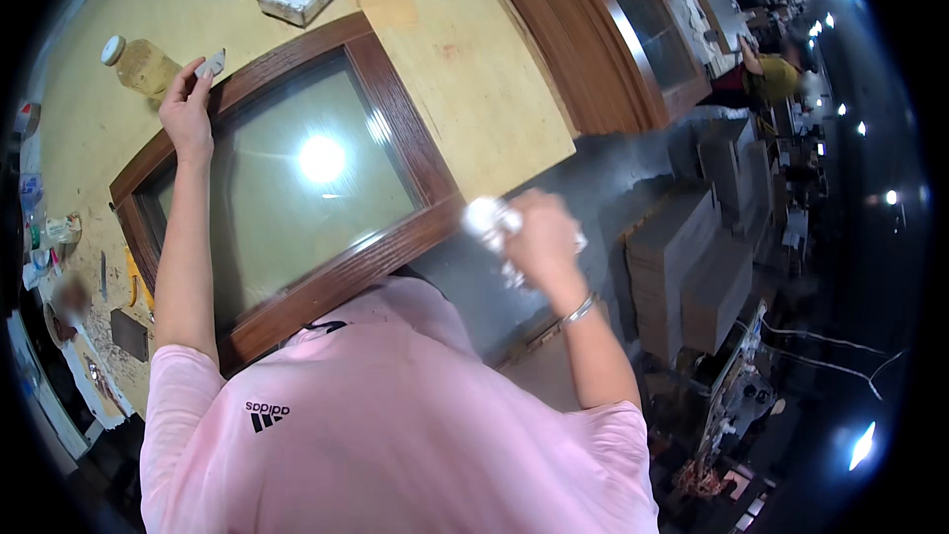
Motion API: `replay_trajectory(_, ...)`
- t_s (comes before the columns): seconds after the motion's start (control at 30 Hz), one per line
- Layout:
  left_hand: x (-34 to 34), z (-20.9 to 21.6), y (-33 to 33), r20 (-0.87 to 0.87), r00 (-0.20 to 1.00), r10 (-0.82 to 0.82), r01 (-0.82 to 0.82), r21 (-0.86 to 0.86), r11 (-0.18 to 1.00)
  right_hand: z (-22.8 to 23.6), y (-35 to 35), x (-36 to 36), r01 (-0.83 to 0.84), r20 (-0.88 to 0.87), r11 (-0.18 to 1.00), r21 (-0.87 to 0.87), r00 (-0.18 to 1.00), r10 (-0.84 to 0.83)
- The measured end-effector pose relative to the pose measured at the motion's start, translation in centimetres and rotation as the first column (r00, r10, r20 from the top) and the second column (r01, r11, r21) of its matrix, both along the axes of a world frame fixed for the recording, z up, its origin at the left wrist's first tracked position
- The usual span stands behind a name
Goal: The person wipes the wooden frame and glass of a cabinet door using a cloth, occasionally using a small tool to scrape debris from the edges of the glass and apply liquid from a bottle to the cloth.
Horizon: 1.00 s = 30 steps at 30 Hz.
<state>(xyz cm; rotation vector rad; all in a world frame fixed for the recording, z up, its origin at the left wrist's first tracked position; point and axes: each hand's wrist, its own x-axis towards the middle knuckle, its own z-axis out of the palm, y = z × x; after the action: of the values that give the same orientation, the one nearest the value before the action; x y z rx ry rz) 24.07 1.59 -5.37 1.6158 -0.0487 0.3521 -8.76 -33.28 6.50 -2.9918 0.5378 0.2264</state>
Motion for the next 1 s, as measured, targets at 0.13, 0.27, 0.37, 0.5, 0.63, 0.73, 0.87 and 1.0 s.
replay_trajectory(0.13,0.2,0.2,-0.1,-0.031,0.999,-0.029,0.027,-0.063,0.998,2.0,-0.8,0.8,0.020,0.419,0.988,-0.153,0.907,0.047)
replay_trajectory(0.27,0.6,0.1,-0.3,-0.034,0.996,-0.078,0.074,-0.093,0.993,-0.6,4.8,3.1,-0.466,0.345,0.884,0.017,0.833,0.433)
replay_trajectory(0.37,0.8,0.0,-0.2,-0.007,0.995,-0.102,0.101,-0.117,0.988,-4.1,0.6,3.8,-0.182,0.347,0.983,-0.005,0.922,0.172)
replay_trajectory(0.5,0.4,0.2,0.6,0.014,0.998,-0.063,0.064,-0.034,0.997,-0.7,-4.8,4.0,0.151,0.466,0.983,-0.103,0.881,-0.087)
replay_trajectory(0.63,0.4,-0.1,-0.2,0.020,0.997,-0.077,0.078,-0.047,0.996,-1.1,4.9,4.0,-0.464,0.582,0.881,0.091,0.743,0.331)
replay_trajectory(0.73,0.5,0.3,-0.3,-0.006,0.995,-0.098,0.098,-0.063,0.993,-4.8,4.4,4.4,-0.406,0.566,0.913,-0.037,0.744,0.355)
replay_trajectory(0.87,0.6,-0.3,0.3,0.027,0.995,-0.099,0.099,-0.005,0.995,-3.8,-3.4,4.3,0.136,0.503,0.990,-0.030,0.858,-0.103)
replay_trajectory(1.0,0.5,0.1,0.1,0.029,0.996,-0.087,0.085,0.079,0.993,-2.5,-3.1,1.5,0.066,0.539,0.988,0.140,0.832,-0.132)
